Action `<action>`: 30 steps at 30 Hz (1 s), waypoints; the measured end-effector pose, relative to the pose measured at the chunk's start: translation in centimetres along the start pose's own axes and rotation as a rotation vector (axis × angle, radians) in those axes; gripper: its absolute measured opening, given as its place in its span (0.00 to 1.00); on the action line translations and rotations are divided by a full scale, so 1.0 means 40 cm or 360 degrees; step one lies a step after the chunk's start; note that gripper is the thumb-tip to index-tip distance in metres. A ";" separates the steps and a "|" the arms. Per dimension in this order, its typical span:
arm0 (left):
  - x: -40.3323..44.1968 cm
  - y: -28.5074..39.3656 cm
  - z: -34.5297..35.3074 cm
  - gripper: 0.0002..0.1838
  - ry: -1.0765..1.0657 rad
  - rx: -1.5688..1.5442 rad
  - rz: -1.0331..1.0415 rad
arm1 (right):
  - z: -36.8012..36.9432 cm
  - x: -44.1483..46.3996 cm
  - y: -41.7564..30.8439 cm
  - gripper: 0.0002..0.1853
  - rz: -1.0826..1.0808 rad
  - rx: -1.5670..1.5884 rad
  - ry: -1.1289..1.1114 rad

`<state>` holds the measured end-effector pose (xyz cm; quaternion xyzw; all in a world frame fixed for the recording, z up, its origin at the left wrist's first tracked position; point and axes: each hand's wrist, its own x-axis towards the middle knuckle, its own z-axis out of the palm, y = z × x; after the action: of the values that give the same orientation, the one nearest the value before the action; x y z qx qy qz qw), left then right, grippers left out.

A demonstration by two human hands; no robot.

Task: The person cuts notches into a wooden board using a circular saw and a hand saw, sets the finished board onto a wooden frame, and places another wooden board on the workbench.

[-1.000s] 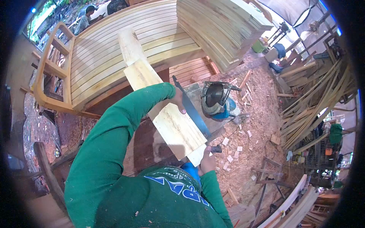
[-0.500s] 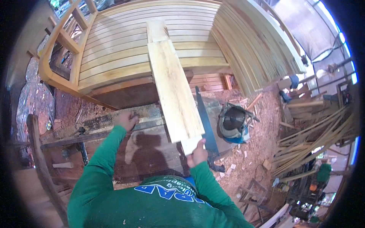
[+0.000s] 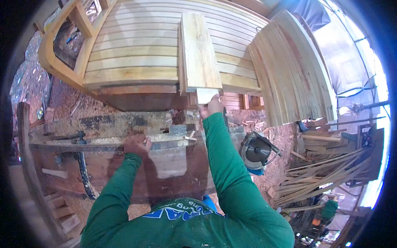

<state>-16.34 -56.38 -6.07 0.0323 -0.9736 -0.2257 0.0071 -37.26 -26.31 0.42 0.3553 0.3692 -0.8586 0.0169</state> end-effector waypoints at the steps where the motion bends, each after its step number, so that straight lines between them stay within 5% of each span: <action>1: 0.001 -0.003 0.008 0.18 0.0036 -0.0042 0.0007 | -0.015 0.030 0.014 0.21 0.0065 -0.0184 0.0014; 4: -0.001 -0.006 0.007 0.17 -0.0017 -0.0054 0.0002 | -0.085 0.087 0.046 0.21 0.0152 -0.0727 0.0102; 7: 0.007 -0.009 0.004 0.16 -0.0040 -0.0024 -0.0042 | -0.112 0.057 0.059 0.21 0.0320 -0.0763 -0.0042; 19: 0.000 -0.007 0.016 0.13 0.0051 0.0011 0.0012 | -0.002 0.077 0.076 0.20 0.0092 -0.0423 0.0115; 30: 0.002 -0.010 0.018 0.14 0.0133 0.0088 0.0072 | -0.029 0.072 0.087 0.21 0.0056 -0.0595 0.0035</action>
<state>-16.43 -56.41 -6.91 0.0198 -0.9788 -0.1970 0.0519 -37.71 -27.43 -4.09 0.3618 0.5163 -0.7706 0.0937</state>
